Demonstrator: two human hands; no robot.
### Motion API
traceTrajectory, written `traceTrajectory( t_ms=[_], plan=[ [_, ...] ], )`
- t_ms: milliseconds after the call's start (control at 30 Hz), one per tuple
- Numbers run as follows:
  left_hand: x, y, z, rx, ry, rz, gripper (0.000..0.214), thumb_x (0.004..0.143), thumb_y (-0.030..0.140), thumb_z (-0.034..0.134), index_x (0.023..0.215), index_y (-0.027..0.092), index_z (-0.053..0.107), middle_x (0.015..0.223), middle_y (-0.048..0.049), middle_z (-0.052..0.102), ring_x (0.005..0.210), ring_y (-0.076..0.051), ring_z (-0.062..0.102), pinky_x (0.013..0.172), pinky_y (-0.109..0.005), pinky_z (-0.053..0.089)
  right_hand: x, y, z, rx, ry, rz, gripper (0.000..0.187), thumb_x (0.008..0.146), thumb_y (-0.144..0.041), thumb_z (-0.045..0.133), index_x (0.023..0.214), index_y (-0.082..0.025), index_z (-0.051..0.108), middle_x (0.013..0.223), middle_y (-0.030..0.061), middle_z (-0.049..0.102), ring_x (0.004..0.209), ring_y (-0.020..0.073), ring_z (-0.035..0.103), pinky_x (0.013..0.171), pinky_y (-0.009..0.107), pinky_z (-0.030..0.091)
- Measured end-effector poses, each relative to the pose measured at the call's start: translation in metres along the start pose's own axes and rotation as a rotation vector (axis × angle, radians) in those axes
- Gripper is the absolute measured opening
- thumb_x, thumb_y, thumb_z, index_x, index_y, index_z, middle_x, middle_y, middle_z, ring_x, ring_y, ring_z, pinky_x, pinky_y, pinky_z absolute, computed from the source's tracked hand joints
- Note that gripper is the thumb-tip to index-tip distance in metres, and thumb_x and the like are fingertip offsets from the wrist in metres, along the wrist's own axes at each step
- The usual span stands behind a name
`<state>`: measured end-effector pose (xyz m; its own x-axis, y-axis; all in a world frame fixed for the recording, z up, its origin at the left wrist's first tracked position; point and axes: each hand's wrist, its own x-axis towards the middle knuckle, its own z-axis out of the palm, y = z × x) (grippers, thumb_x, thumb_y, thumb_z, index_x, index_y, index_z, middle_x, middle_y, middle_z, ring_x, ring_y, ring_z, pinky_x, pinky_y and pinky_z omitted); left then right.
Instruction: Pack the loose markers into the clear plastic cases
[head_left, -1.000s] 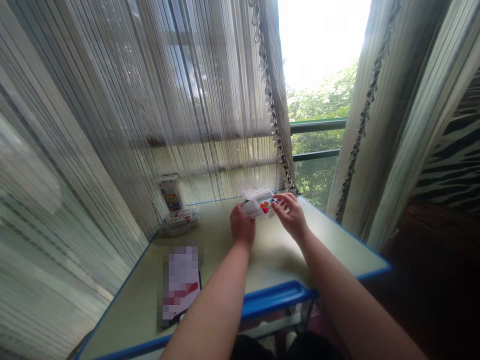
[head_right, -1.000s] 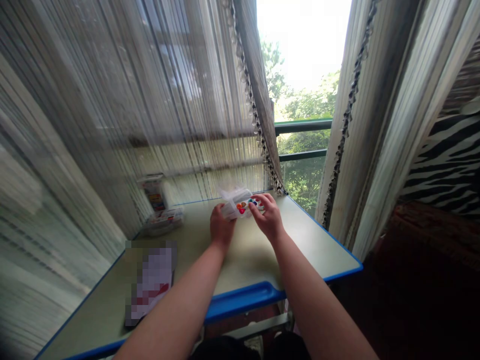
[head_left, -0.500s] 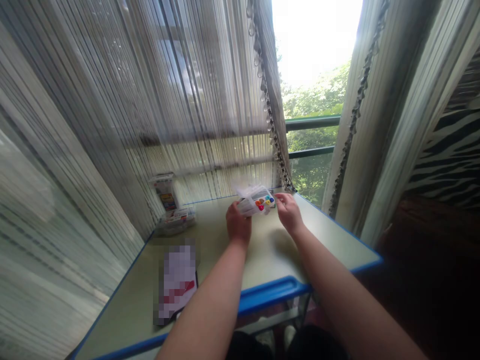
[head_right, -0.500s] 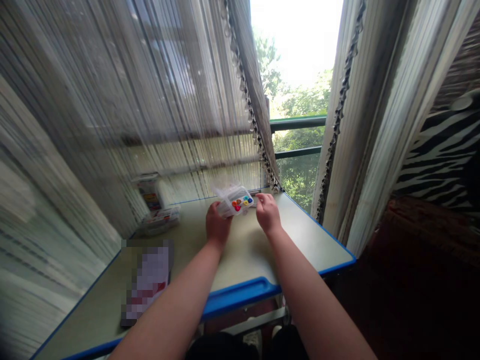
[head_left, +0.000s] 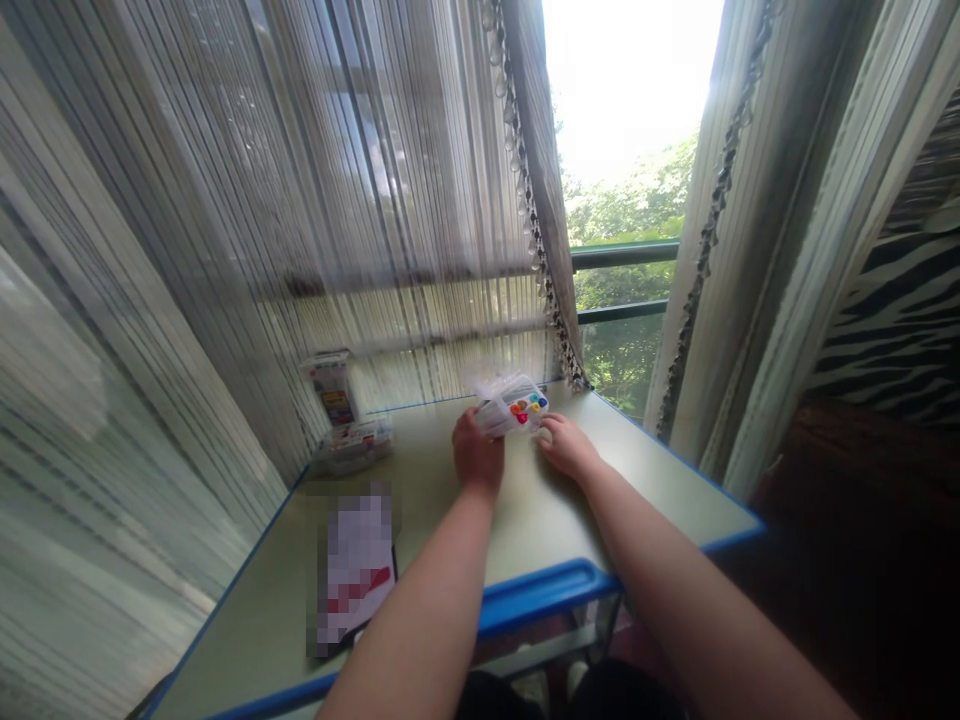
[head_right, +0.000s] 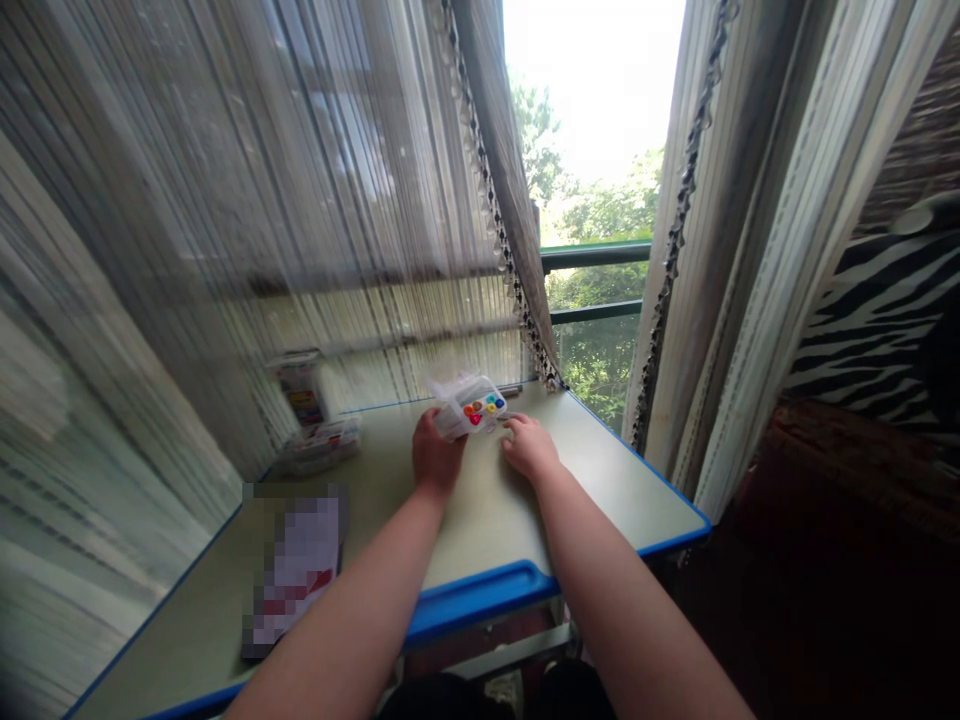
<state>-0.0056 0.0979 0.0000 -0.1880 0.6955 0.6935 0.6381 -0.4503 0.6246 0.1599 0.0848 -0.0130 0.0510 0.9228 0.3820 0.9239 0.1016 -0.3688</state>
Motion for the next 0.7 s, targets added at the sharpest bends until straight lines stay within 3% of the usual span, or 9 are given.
traceTrajectory(
  t_ms=[100, 233, 400, 500, 600, 700],
  plan=[
    [-0.0007, 0.0007, -0.0004, 0.012, -0.012, -0.01, 0.043, 0.067, 0.013, 0.07, 0.106, 0.017, 0.054, 0.106, -0.0111, 0.065, 0.104, -0.025, 0.061, 0.092, -0.037, 0.047, 0.0038, 0.0015, 0.0028, -0.011, -0.005, 0.027, 0.049, 0.084, -0.024, 0.05, 0.133, -0.016, 0.054, 0.145, 0.01, 0.046, 0.131, 0.025, 0.043, 0.109, 0.033, 0.032],
    [-0.0014, 0.0019, -0.0022, 0.009, -0.029, -0.049, 0.043, 0.067, 0.014, 0.07, 0.107, 0.017, 0.054, 0.106, -0.0111, 0.066, 0.104, -0.025, 0.061, 0.092, -0.036, 0.047, 0.0058, 0.0026, 0.0054, -0.018, -0.015, 0.09, 0.052, 0.087, -0.03, 0.048, 0.136, -0.013, 0.05, 0.141, 0.0137, 0.051, 0.129, 0.0284, 0.044, 0.109, 0.037, 0.033],
    [0.0005, 0.0011, -0.0033, 0.007, -0.024, -0.12, 0.039, 0.067, 0.015, 0.07, 0.103, 0.02, 0.055, 0.1, -0.0089, 0.067, 0.098, -0.025, 0.063, 0.088, -0.036, 0.049, 0.0081, 0.0032, 0.0054, -0.045, 0.034, 0.141, 0.063, 0.087, -0.029, 0.046, 0.146, -0.009, 0.034, 0.157, 0.0135, 0.025, 0.141, 0.0307, 0.026, 0.112, 0.039, 0.027],
    [0.0004, -0.0011, -0.0039, 0.011, -0.022, -0.136, 0.041, 0.064, 0.012, 0.069, 0.101, 0.021, 0.055, 0.098, -0.0069, 0.067, 0.096, -0.024, 0.063, 0.086, -0.034, 0.049, 0.0087, 0.0018, 0.0061, -0.049, -0.027, 0.078, 0.057, 0.09, -0.031, 0.044, 0.144, -0.013, 0.04, 0.151, 0.0109, 0.039, 0.138, 0.0276, 0.033, 0.111, 0.037, 0.028],
    [-0.0007, -0.0032, -0.0051, 0.014, -0.014, -0.137, 0.041, 0.064, 0.011, 0.068, 0.101, 0.022, 0.055, 0.098, -0.0066, 0.067, 0.096, -0.024, 0.063, 0.086, -0.034, 0.048, 0.0071, -0.0002, 0.0043, -0.041, -0.047, 0.051, 0.043, 0.089, -0.029, 0.045, 0.129, -0.018, 0.058, 0.134, 0.0102, 0.057, 0.125, 0.0267, 0.047, 0.104, 0.036, 0.035],
    [-0.0007, -0.0038, -0.0059, 0.005, 0.008, -0.161, 0.039, 0.064, 0.013, 0.068, 0.1, 0.022, 0.055, 0.098, -0.0073, 0.066, 0.094, -0.024, 0.062, 0.084, -0.034, 0.048, 0.0056, -0.0015, 0.0001, -0.037, -0.026, 0.059, 0.033, 0.088, -0.029, 0.048, 0.112, -0.017, 0.067, 0.121, 0.013, 0.063, 0.114, 0.0277, 0.054, 0.096, 0.037, 0.041]
  ],
)
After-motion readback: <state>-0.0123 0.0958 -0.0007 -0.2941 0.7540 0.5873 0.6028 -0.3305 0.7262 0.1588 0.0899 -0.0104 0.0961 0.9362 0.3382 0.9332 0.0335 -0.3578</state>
